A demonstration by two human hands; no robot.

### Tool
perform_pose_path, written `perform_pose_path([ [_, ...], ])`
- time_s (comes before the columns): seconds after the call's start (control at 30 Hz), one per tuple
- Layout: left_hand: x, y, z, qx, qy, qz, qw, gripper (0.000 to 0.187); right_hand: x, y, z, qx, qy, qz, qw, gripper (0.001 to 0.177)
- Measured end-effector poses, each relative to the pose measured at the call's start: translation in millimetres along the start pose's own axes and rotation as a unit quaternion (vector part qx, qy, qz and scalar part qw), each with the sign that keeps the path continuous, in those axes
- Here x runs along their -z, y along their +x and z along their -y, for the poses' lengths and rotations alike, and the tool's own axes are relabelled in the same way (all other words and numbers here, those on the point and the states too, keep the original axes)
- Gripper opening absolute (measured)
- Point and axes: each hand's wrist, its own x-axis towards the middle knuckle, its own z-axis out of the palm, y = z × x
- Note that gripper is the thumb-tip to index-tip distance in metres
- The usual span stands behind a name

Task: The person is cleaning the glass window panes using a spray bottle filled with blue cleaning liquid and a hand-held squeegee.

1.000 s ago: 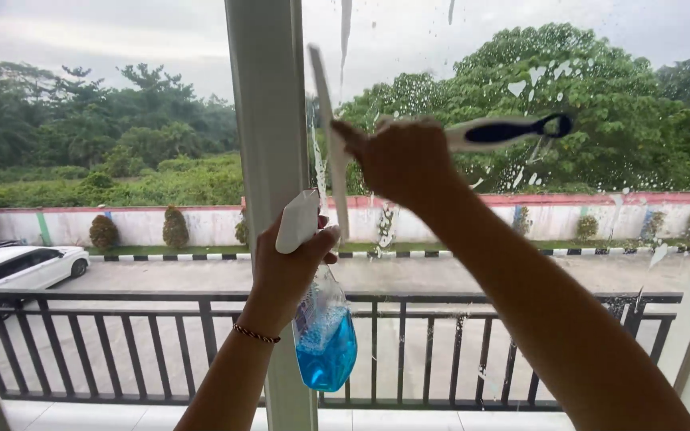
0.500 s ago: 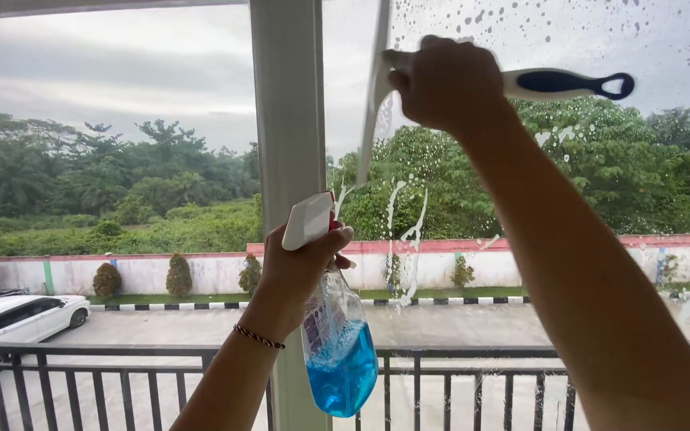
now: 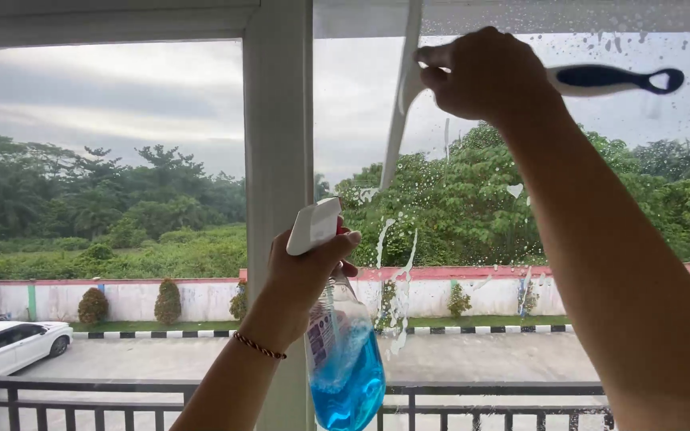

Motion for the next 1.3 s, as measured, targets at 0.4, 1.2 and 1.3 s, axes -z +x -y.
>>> perform_pose_path([
  [0.4, -18.3, -14.7, -1.2, 0.013, 0.029, -0.007, 0.999, 0.035, 16.6, -24.3, -27.2, -0.008, 0.082, 0.034, 0.996, 0.040],
  [1.2, -96.7, -13.6, 15.0, 0.029, -0.013, 0.078, 0.996, 0.032, -2.0, -114.6, -70.6, -0.013, 0.124, -0.053, 0.991, 0.044],
  [1.3, -102.5, -19.9, 13.3, 0.038, -0.010, 0.071, 0.997, 0.037, -25.7, -69.7, -131.5, 0.005, 0.101, -0.158, 0.982, 0.042],
])
